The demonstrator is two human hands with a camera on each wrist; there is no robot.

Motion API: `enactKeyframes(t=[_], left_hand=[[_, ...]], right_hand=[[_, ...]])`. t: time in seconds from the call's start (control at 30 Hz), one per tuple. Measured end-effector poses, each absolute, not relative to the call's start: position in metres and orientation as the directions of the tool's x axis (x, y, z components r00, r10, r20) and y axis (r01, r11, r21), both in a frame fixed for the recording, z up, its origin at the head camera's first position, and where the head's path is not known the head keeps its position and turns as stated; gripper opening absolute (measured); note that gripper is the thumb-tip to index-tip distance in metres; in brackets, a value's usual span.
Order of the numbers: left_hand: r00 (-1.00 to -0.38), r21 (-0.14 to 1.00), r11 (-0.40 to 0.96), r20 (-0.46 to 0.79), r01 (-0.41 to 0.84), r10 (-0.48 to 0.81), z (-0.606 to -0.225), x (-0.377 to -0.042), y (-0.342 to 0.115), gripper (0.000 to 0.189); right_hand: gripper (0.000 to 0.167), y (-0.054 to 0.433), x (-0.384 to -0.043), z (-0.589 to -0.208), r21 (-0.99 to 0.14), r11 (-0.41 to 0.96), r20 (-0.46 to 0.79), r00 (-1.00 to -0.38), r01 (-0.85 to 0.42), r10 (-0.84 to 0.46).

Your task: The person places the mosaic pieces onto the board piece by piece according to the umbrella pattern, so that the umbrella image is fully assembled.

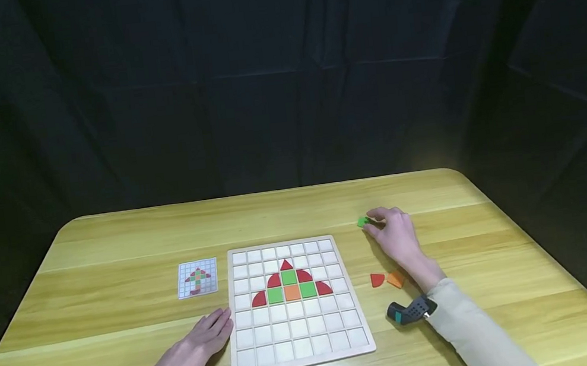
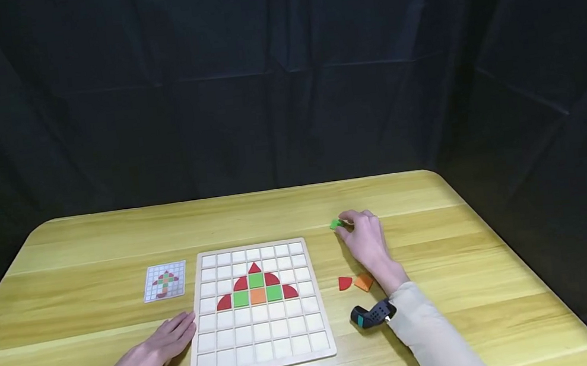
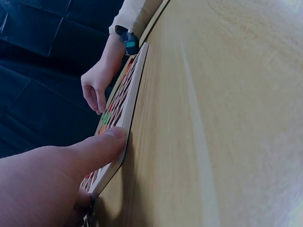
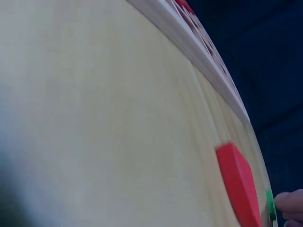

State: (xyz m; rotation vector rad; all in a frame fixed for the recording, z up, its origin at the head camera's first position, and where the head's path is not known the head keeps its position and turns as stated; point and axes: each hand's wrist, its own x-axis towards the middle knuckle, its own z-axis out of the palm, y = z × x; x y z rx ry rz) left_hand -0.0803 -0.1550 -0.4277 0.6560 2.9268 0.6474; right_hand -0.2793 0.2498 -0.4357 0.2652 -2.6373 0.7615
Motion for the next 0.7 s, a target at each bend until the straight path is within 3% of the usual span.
enactKeyframes(t=[0.4,0.7], left_hand=[[-0.902,0.428,0.815,0.004,0.392,0.432,-0.427,-0.081,-0.154,0.101],[-0.9,0.418,0.815,0.017,0.402,0.435,-0.427,-0.081,-0.154,0.1]], right_hand=[[0.023,0.259,-0.271,-0.438,-0.477,0.823,0.399,-0.91,-0.309,-0.11],[0.02,0.242,-0.239,-0.437,-0.475,0.771,0.52,-0.842,-0.423,-0.142]])
